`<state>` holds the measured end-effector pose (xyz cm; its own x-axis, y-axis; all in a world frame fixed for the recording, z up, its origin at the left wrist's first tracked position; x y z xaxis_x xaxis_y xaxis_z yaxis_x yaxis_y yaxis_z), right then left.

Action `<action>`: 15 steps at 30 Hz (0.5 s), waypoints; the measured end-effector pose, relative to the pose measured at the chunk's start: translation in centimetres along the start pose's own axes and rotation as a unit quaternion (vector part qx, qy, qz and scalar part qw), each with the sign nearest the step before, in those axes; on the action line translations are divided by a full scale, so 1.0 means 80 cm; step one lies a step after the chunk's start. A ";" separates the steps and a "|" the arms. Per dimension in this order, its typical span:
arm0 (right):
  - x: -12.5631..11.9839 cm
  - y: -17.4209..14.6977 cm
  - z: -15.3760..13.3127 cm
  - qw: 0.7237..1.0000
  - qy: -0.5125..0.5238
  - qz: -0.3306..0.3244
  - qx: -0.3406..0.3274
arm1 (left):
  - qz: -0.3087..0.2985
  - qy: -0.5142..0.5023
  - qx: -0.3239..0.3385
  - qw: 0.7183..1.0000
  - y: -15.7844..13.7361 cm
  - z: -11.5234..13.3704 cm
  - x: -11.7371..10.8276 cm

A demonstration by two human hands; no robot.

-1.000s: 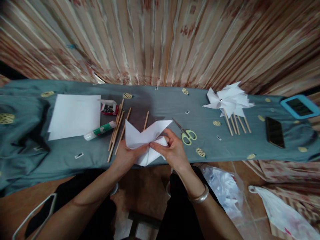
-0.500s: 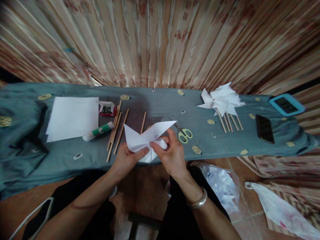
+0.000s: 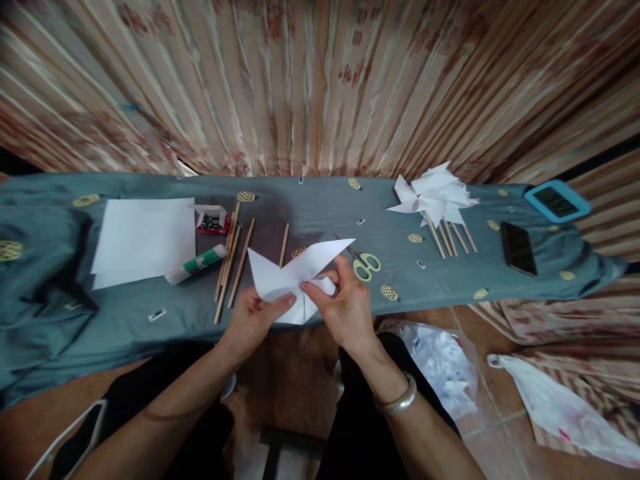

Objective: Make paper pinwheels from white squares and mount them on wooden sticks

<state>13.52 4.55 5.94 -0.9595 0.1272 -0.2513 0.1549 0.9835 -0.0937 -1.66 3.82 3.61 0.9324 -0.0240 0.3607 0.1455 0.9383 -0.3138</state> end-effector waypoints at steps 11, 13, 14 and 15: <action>-0.052 0.043 0.005 0.970 0.223 0.084 0.047 | 0.110 0.144 0.156 0.971 0.062 0.037 -0.062; -0.049 0.042 0.002 0.967 0.235 0.081 0.049 | 0.093 0.293 0.197 0.931 0.078 0.038 -0.056; -0.047 0.041 0.000 0.967 0.238 0.077 0.045 | 0.089 0.352 0.209 0.908 0.086 0.037 -0.053; -0.046 0.040 -0.001 0.968 0.239 0.072 0.040 | 0.089 0.406 0.216 0.884 0.092 0.035 -0.049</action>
<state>17.50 7.25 6.64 -0.9232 0.3251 0.2050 0.2936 0.9407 -0.1697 -5.18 11.78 2.37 0.8834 0.0615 -0.4645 -0.0030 0.9921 0.1258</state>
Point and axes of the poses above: each hand's wrist, its own y-axis towards the middle knuckle, its own x-axis out of the palm, z = x × y, the point moved 4 cm from there along y, towards the middle knuckle, and after that the axes turned 1 degree about y, right-handed, at the moved point
